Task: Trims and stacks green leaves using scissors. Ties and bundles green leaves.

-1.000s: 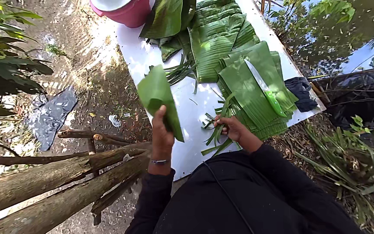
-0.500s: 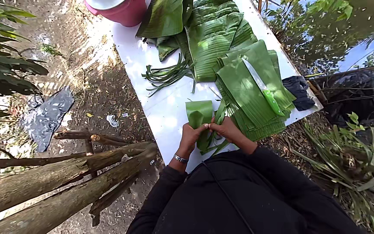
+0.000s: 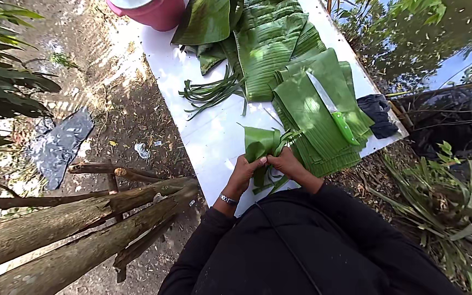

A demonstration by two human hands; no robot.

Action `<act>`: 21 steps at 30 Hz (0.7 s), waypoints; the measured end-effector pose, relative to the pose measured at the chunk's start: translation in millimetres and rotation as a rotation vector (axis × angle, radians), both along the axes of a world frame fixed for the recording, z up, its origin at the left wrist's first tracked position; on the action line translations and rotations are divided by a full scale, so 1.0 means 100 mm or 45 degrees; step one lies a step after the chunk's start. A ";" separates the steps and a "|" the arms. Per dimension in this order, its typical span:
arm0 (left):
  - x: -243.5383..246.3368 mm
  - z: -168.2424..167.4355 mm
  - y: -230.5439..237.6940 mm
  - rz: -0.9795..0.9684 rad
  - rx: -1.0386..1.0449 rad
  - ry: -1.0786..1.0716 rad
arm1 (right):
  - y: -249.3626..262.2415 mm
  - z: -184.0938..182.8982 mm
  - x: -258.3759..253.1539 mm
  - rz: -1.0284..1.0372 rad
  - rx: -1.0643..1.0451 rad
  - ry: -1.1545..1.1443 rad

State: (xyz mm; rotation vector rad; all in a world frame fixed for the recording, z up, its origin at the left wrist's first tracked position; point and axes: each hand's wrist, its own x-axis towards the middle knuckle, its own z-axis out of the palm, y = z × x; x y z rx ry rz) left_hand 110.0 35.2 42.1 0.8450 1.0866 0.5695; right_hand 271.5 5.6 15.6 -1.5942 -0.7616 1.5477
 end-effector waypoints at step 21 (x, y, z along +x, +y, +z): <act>-0.09 -0.03 0.07 0.216 0.014 0.158 | 0.03 0.06 0.11 -0.047 -0.252 0.642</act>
